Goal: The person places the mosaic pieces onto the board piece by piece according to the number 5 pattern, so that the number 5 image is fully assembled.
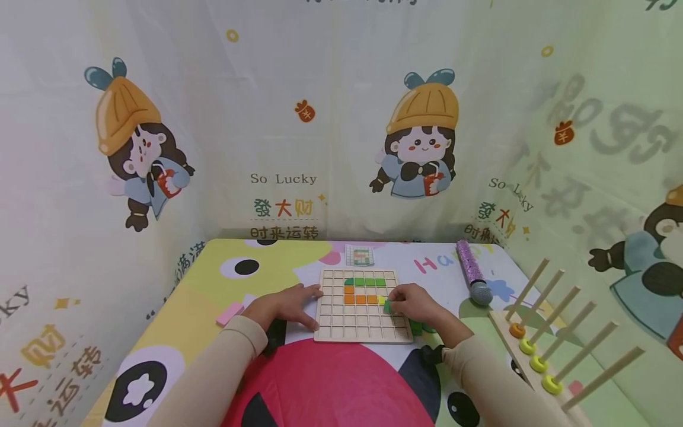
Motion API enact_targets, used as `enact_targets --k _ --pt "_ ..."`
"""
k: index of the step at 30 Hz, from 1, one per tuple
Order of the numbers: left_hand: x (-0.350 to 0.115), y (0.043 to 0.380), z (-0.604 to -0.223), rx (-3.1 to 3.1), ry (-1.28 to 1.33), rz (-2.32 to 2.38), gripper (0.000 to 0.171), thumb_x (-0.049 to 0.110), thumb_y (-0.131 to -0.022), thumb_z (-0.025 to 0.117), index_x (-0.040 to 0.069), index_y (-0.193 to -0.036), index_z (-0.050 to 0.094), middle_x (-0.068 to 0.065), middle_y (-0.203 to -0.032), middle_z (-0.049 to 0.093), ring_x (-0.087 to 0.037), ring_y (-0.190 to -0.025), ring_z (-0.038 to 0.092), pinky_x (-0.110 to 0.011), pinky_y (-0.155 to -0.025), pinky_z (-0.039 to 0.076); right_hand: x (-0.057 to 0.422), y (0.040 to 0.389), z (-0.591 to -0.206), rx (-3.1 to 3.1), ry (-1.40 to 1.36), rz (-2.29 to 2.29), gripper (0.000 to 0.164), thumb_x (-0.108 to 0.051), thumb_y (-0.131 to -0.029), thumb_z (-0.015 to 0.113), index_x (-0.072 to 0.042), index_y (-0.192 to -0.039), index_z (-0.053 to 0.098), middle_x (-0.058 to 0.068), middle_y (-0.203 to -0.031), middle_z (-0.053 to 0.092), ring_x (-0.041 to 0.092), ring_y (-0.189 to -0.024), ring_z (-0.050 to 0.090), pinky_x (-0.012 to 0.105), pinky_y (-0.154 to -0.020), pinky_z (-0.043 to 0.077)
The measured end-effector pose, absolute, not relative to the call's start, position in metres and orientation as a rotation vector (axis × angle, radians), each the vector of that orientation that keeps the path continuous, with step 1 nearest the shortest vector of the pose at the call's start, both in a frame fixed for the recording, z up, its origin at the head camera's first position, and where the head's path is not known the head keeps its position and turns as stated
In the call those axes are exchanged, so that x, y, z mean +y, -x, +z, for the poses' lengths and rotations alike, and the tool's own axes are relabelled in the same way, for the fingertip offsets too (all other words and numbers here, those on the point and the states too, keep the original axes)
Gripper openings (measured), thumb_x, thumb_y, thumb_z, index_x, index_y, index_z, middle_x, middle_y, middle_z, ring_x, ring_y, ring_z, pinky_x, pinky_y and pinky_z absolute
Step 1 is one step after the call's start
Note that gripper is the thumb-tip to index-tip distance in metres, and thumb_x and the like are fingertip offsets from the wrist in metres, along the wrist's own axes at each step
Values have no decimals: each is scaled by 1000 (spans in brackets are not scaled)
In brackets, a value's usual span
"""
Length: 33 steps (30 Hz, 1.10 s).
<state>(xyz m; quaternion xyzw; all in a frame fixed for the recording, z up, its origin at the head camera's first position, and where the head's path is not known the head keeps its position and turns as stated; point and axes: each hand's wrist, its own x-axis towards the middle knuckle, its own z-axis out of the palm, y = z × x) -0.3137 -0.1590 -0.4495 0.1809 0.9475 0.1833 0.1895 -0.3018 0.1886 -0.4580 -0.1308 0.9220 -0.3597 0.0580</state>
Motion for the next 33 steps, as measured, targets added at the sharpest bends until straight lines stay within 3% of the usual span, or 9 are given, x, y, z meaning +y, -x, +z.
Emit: enact_targets --k 33 --pt "-159 313 -447 2663 -482 523 98 49 -75 89 29 -158 43 -14 -164 38 -38 -152 31 -66 -117 35 166 305 -459 2949 407 -769 8 -5 -93 71 -11 -92 77 -3 -85 71 13 -80 59 36 -79 54"
